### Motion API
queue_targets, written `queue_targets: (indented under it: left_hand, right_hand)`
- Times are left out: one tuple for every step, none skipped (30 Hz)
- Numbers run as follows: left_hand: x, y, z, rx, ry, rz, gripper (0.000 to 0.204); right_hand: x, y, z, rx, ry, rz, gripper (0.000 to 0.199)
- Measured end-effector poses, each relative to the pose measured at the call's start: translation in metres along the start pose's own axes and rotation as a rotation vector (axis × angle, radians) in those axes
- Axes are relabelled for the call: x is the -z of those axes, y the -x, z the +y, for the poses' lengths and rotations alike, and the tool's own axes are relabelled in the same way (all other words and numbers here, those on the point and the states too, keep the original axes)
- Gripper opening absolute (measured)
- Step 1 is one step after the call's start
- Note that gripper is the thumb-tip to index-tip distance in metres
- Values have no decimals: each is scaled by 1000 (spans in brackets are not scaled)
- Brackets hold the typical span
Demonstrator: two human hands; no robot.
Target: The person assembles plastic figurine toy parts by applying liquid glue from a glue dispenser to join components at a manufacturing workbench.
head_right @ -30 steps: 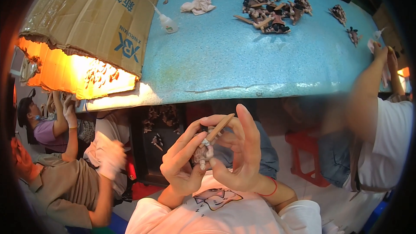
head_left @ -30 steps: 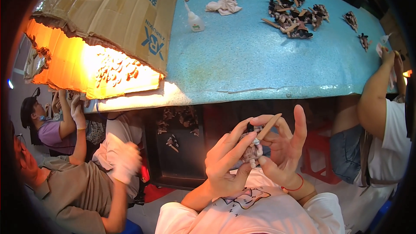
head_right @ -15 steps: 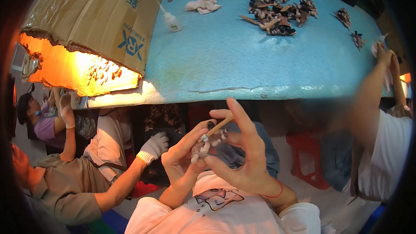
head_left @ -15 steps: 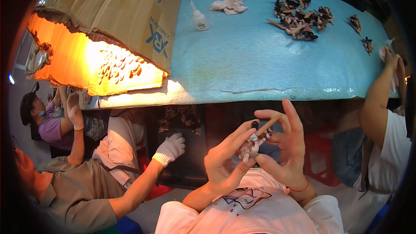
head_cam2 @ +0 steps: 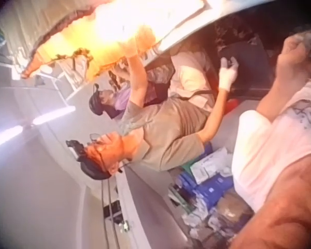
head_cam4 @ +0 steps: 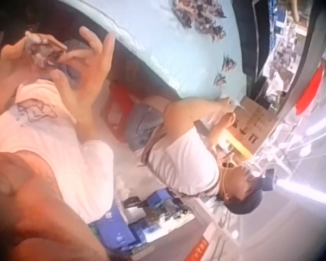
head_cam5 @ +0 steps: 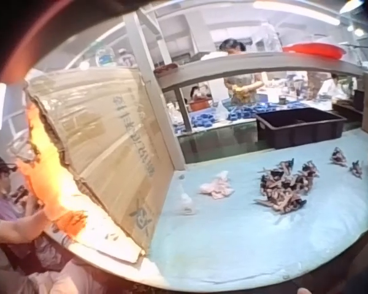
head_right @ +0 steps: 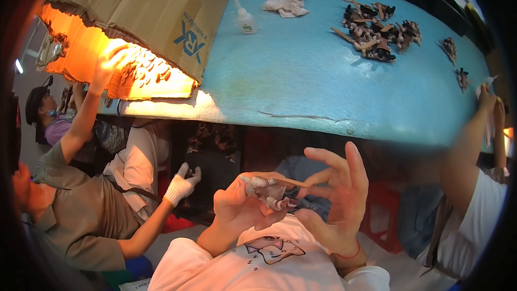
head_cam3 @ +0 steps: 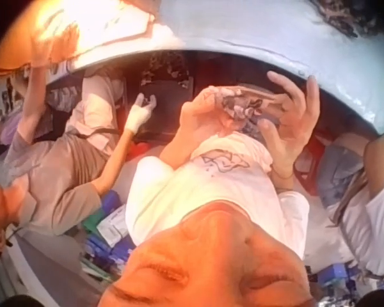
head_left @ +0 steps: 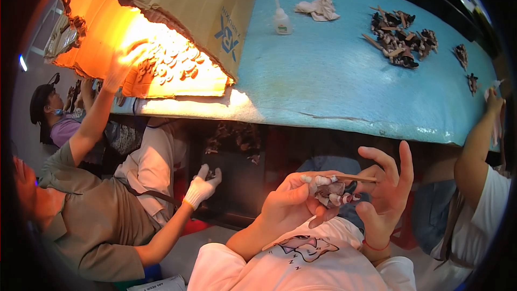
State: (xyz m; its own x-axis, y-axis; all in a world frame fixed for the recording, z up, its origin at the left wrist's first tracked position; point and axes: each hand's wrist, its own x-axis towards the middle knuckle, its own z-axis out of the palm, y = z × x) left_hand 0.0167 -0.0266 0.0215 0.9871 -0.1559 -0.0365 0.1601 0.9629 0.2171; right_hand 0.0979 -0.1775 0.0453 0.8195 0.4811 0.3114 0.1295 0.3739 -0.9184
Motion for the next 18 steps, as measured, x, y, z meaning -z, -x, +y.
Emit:
queue_targets:
  left_hand:
    - [-1,-1,0,-6,1,0,54]
    - [-4,-2,1,8,32,-16,54]
    - [-5,-3,1,24,64,-33,53]
    - [-4,-2,1,18,65,-34,53]
    - [-3,-2,2,23,67,-43,55]
    - [-3,-1,2,28,70,-54,56]
    - [-3,-1,3,21,72,-55,56]
    - [-5,1,6,-5,-76,-32,55]
    - [-5,3,8,-31,-222,-8,54]
    - [-6,6,10,-39,-218,-7,54]
    - [-7,9,13,-67,-356,62,51]
    - [-9,11,14,-96,-493,132,48]
    - [-11,12,15,-107,-490,135,48]
    - [-14,12,15,-188,-620,170,48]
    - [-15,13,16,-269,-752,207,48]
    - [-13,14,18,-280,-748,213,48]
    - [-10,15,20,-340,-809,140,44]
    - [-7,17,21,-400,-871,68,40]
  right_hand:
    - [0,0,0,24,3,-10,95]
    - [0,0,1,23,2,-16,95]
    - [0,1,2,27,10,-24,94]
    - [0,1,2,32,17,-33,93]
    - [-1,1,3,31,16,-39,93]
    - [-2,1,3,20,9,-26,92]
    - [-4,1,3,8,2,-14,91]
    - [-5,1,4,7,3,-22,91]
    - [-6,2,7,-6,3,-4,89]
    - [-7,2,9,-18,4,13,88]
    - [-8,2,11,-21,5,5,88]
    - [-9,2,12,-41,6,21,86]
    - [-10,2,13,-62,8,37,83]
    - [-11,2,14,-65,8,26,83]
    - [-12,2,16,-109,-8,25,81]
    - [-13,2,17,-154,-24,24,78]
    - [-14,2,19,-158,-24,12,78]
    - [-15,1,21,-170,-24,-1,76]
